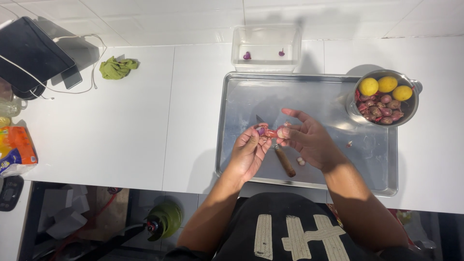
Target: Peeling shallots by cutting off the ends with a knife and removing the skin by hand on a metal tray.
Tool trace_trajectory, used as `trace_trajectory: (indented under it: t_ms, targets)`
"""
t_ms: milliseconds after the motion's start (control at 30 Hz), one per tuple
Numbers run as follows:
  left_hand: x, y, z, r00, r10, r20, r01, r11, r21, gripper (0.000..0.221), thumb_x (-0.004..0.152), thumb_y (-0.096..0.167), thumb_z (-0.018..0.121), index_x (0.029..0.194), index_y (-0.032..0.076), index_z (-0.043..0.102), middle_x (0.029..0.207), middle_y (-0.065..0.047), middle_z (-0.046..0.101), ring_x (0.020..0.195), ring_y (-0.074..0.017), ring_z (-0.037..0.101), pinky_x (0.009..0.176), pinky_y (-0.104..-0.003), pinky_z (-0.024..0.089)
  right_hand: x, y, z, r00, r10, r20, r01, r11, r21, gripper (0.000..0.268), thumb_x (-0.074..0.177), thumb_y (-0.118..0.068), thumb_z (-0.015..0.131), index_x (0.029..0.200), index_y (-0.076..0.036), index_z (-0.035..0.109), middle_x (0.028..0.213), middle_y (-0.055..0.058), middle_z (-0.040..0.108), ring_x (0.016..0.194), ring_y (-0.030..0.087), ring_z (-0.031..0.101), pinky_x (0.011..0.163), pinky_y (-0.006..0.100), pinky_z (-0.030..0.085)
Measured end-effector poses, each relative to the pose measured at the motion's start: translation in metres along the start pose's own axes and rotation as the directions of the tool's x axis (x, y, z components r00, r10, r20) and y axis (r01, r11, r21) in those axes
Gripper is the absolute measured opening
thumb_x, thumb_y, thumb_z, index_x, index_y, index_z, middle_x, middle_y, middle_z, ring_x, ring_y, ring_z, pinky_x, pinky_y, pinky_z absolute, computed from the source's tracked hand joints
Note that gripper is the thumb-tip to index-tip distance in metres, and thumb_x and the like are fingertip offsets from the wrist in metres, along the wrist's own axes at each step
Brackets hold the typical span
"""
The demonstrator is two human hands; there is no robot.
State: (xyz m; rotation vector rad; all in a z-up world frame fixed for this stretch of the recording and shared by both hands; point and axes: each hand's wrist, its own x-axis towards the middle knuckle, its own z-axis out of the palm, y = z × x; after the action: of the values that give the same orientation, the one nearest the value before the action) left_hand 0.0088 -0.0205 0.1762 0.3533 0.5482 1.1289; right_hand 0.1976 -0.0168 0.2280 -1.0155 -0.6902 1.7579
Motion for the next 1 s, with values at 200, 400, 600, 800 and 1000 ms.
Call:
trace_trajectory:
  t_ms: [200,400,600,800,1000]
  targets:
    - [0.009,0.025,0.011,0.999,0.028,-0.027,-0.029,0.999,-0.019,0.038,0.101,0.028,0.063,0.128,0.0,0.061,0.108,-0.015,0.073,0.099,-0.0169,0.072,0.091,-0.025,0.062,0.012,-0.02,-0.019,0.998,0.03,0.046,-0.02,0.976,-0.218,0.081,0.081,0.002,0.075,0.152,0.003,0.035,0.085,0.024,0.074,0.077,0.028,0.074,0.074,0.042,0.063]
    - [0.013,0.039,0.017,0.99,0.083,-0.115,-0.054,0.971,0.234,0.042,0.105,0.019,0.059,0.142,0.0,0.051,0.112,-0.013,0.069,0.101,-0.0151,0.071,0.089,-0.02,0.062,0.029,-0.032,-0.021,0.998,-0.053,-0.039,0.038,0.943,-0.332,0.09,0.074,0.007,0.082,0.152,0.004,0.037,0.091,0.021,0.07,0.084,0.027,0.072,0.081,0.042,0.061]
    - [0.031,0.005,-0.023,0.972,0.156,-0.177,-0.061,0.891,0.451,0.04,0.101,0.025,0.066,0.135,0.003,0.06,0.107,-0.01,0.072,0.092,-0.0116,0.071,0.08,-0.015,0.059,0.081,-0.029,-0.023,0.991,-0.083,-0.106,0.034,0.918,-0.396,0.082,0.085,-0.013,0.083,0.152,0.001,0.039,0.106,0.026,0.069,0.097,0.033,0.071,0.089,0.05,0.056]
    - [0.025,0.014,0.012,0.955,0.219,-0.2,-0.14,0.926,0.35,0.032,0.099,0.012,0.069,0.127,-0.003,0.066,0.109,-0.018,0.075,0.096,-0.0164,0.073,0.085,-0.018,0.059,0.123,-0.044,-0.013,0.891,-0.384,-0.242,0.101,0.688,-0.719,0.086,0.093,-0.028,0.087,0.156,-0.003,0.033,0.138,0.034,0.055,0.116,0.035,0.069,0.098,0.044,0.058]
    - [0.03,-0.017,-0.036,0.941,0.242,-0.236,-0.131,0.905,0.405,0.03,0.097,0.009,0.07,0.126,-0.001,0.068,0.105,-0.013,0.075,0.092,-0.0134,0.073,0.085,-0.018,0.06,0.054,0.015,0.02,0.974,-0.187,-0.126,0.056,0.743,-0.667,0.06,0.077,-0.027,0.092,0.127,-0.001,0.07,0.12,0.022,0.071,0.102,0.03,0.074,0.089,0.036,0.06]
